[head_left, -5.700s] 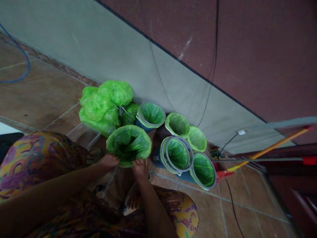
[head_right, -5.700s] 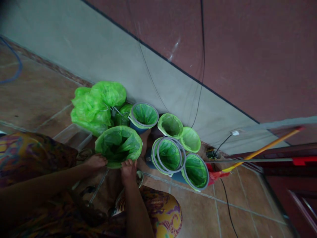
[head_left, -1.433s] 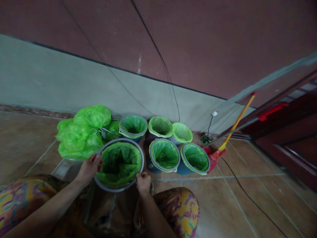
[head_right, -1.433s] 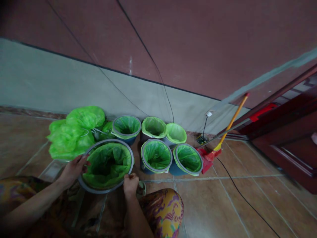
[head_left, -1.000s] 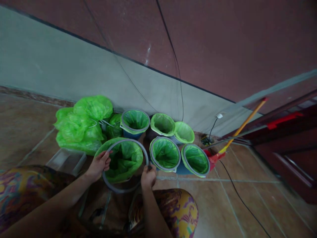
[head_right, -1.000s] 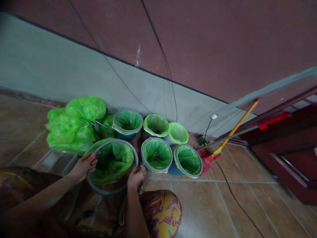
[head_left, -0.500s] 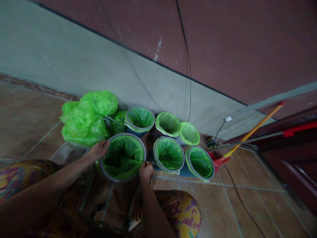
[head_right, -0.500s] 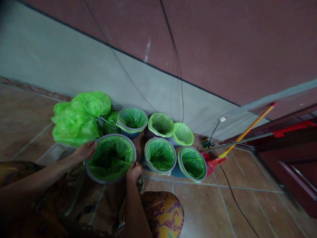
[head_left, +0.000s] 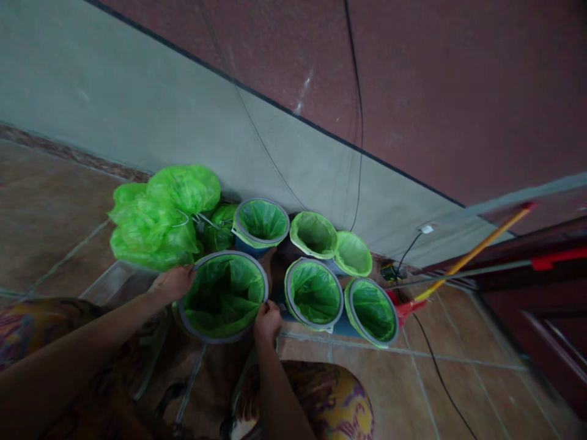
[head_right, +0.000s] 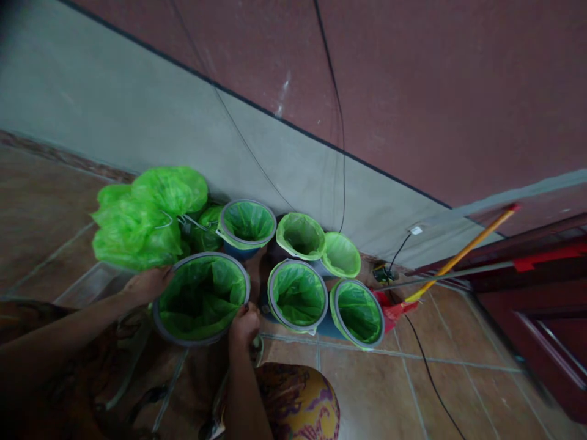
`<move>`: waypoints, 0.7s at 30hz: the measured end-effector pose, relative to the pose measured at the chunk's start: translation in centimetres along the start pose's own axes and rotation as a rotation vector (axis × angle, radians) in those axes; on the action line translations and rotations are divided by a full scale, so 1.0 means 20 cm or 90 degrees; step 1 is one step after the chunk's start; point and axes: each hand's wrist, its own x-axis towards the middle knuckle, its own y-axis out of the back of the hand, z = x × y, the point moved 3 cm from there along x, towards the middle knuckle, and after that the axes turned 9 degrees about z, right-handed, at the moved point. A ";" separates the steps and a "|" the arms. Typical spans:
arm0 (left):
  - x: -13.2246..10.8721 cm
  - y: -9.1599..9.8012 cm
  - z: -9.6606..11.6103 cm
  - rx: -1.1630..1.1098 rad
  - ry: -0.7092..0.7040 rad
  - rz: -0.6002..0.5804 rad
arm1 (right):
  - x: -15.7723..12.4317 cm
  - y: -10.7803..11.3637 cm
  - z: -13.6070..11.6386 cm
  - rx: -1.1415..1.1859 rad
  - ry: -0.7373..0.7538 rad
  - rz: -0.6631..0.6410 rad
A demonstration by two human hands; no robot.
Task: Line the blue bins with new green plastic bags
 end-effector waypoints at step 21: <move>-0.01 -0.03 -0.02 0.026 -0.006 0.034 | 0.01 0.02 -0.10 -0.150 0.069 0.013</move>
